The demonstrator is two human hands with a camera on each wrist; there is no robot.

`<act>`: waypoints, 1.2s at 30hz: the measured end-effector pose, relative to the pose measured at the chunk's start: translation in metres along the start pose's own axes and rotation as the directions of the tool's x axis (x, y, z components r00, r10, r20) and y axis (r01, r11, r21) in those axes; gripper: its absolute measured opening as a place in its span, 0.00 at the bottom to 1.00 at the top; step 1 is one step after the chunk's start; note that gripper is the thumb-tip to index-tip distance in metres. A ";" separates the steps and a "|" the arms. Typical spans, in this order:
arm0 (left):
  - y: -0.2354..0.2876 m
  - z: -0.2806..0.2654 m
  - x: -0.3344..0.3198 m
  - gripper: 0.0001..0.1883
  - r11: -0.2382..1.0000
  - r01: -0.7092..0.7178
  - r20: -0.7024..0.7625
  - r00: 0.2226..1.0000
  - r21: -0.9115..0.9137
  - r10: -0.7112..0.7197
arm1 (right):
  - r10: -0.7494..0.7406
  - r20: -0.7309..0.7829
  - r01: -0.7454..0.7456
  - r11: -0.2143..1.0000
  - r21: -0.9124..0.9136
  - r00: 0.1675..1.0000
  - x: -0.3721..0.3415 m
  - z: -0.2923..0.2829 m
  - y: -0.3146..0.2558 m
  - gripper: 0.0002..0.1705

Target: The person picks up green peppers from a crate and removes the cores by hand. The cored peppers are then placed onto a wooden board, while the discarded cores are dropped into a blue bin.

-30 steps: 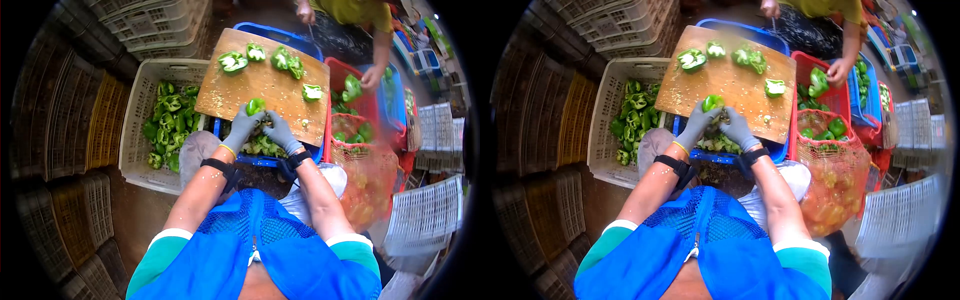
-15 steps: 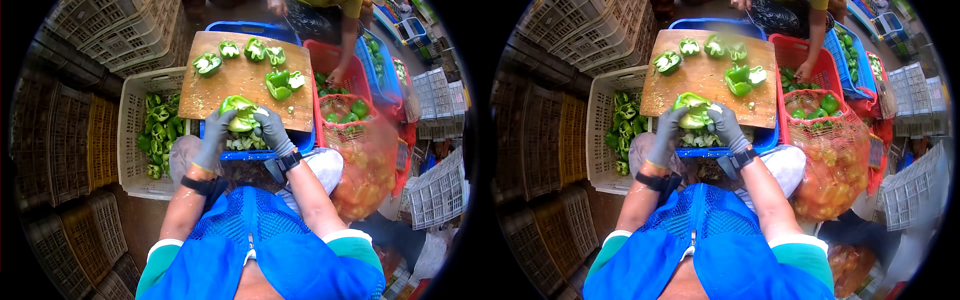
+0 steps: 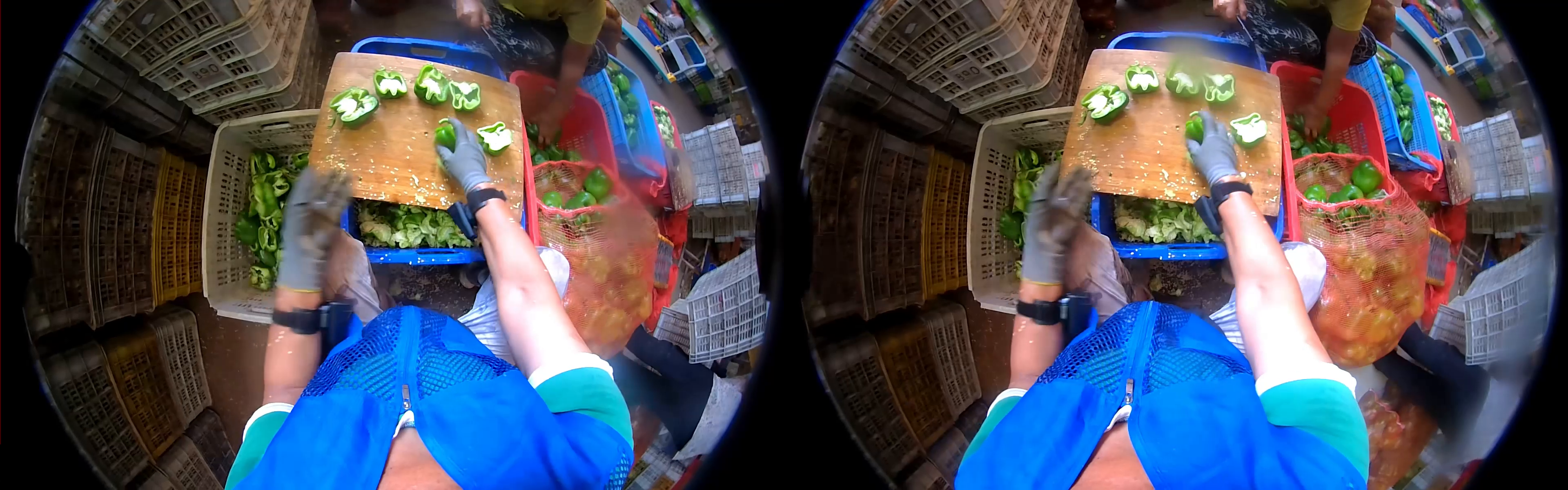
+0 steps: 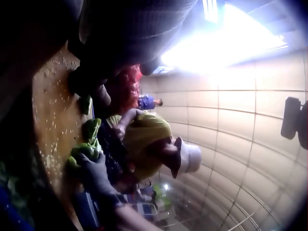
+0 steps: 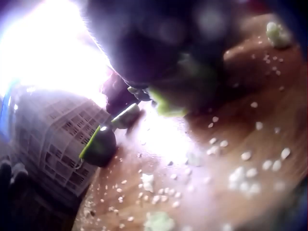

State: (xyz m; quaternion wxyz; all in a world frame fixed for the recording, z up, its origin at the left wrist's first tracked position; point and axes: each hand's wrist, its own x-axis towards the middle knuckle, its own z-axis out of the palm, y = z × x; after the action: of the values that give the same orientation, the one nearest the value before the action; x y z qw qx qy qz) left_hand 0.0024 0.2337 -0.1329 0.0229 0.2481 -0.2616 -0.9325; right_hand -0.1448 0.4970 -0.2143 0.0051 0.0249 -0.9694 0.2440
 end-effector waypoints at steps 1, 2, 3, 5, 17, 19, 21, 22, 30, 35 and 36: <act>-0.018 0.017 -0.005 0.37 0.990 0.037 0.089 0.995 0.133 -0.049 | 0.021 0.014 -0.023 0.993 0.117 1.000 0.000 0.007 0.003 0.34; -0.039 0.031 -0.001 0.45 0.977 0.123 0.055 0.989 0.173 -0.135 | 0.039 0.032 -0.045 0.971 0.234 0.999 -0.002 0.012 0.003 0.33; -0.057 0.037 0.007 0.47 0.930 0.190 0.056 0.974 0.315 -0.218 | 0.058 0.060 -0.075 0.935 0.345 0.997 -0.009 0.014 0.002 0.32; -0.089 0.035 0.021 0.47 0.892 0.174 0.046 0.976 0.418 -0.212 | 0.032 0.194 -0.157 0.723 0.673 0.980 -0.046 0.000 -0.025 0.31; -0.124 0.018 0.022 0.18 0.771 0.019 0.150 0.977 0.637 -0.148 | -0.380 0.173 0.353 0.920 0.169 0.909 -0.102 -0.047 -0.034 0.28; -0.117 0.015 0.026 0.17 0.722 -0.040 0.221 0.962 0.691 -0.158 | -0.363 0.214 0.324 0.925 0.196 0.907 -0.101 -0.047 -0.035 0.28; -0.100 0.020 0.024 0.15 0.669 0.009 0.225 0.938 0.743 -0.262 | -0.423 0.165 0.383 0.896 0.226 0.891 -0.100 -0.048 -0.034 0.28; -0.089 0.026 0.023 0.16 0.575 0.001 0.221 0.923 0.818 -0.315 | -0.447 0.136 0.409 0.881 0.237 0.884 -0.101 -0.049 -0.033 0.28; 0.005 0.035 0.016 0.17 0.500 -0.143 0.395 0.804 0.854 -0.444 | -0.304 0.331 -0.147 0.497 0.855 0.893 -0.095 -0.069 -0.045 0.17; 0.087 -0.023 0.016 0.20 0.094 -0.231 0.240 0.966 0.968 -0.098 | -0.229 0.481 -0.507 -0.071 0.859 0.846 -0.102 -0.113 -0.046 0.18; 0.083 -0.015 0.004 0.24 -0.316 -0.447 0.479 0.877 0.837 0.028 | -0.269 0.446 -0.487 -0.110 0.866 0.854 -0.103 -0.106 -0.047 0.19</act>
State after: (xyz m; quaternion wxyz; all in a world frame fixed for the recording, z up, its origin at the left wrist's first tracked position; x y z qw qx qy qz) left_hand -0.0012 0.1543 -0.1050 -0.0220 -0.0199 -0.9348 -0.3540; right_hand -0.0401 0.5109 -0.1008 -0.2847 -0.0044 -0.4202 0.8616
